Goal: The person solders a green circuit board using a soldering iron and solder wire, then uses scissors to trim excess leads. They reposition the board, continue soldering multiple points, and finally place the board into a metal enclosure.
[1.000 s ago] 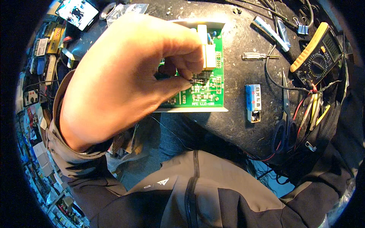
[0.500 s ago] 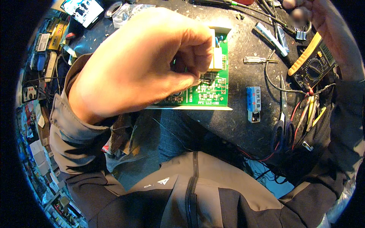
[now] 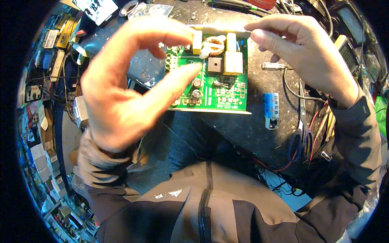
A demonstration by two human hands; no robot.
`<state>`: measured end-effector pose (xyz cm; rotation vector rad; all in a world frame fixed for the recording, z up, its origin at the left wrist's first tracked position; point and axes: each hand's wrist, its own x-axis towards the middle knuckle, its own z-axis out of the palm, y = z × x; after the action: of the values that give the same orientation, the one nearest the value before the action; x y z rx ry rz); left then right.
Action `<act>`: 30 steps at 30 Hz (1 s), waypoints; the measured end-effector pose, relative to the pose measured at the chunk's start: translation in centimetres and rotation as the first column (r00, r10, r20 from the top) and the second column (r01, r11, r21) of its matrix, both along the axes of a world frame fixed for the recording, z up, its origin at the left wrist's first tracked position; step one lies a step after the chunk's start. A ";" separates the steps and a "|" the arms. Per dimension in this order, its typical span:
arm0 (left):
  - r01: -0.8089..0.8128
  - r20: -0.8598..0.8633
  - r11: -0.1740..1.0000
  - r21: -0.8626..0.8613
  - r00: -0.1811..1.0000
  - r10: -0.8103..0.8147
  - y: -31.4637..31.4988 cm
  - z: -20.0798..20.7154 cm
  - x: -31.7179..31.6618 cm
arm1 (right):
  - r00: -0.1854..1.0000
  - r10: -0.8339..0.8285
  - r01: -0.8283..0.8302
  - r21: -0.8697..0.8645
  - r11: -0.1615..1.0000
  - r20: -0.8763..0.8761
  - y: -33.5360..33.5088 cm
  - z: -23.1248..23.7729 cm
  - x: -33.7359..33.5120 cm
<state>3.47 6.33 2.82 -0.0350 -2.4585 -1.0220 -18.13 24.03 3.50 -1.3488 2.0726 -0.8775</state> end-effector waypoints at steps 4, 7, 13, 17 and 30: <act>-0.304 -0.092 0.943 0.137 0.944 0.318 3.2 -4.4 2.6 | 0.999 0.045 -0.045 -0.083 0.996 -0.010 -0.9 -0.8 0.2; -0.368 -0.043 0.779 0.507 0.892 0.449 5.7 -6.8 3.3 | 0.998 0.007 -0.010 -0.052 0.999 -0.060 -0.4 -0.4 0.6; -0.214 0.028 0.511 0.832 0.937 0.347 7.6 -7.7 4.5 | 0.786 0.198 -0.357 -0.168 0.919 -0.586 1.1 0.9 3.2; -0.133 -0.022 0.474 0.870 0.951 0.309 8.2 -8.0 5.4 | 0.732 0.203 -0.392 -0.158 0.906 -0.651 1.7 1.2 5.3; -0.136 -0.075 0.448 0.884 0.903 0.424 9.9 -9.3 4.8 | 0.686 0.295 -0.477 -0.105 0.872 -0.666 2.5 2.2 6.7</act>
<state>8.31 16.22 -6.51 0.5154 -1.3536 -1.8195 -11.46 26.57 5.74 -2.4112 2.0049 -0.5639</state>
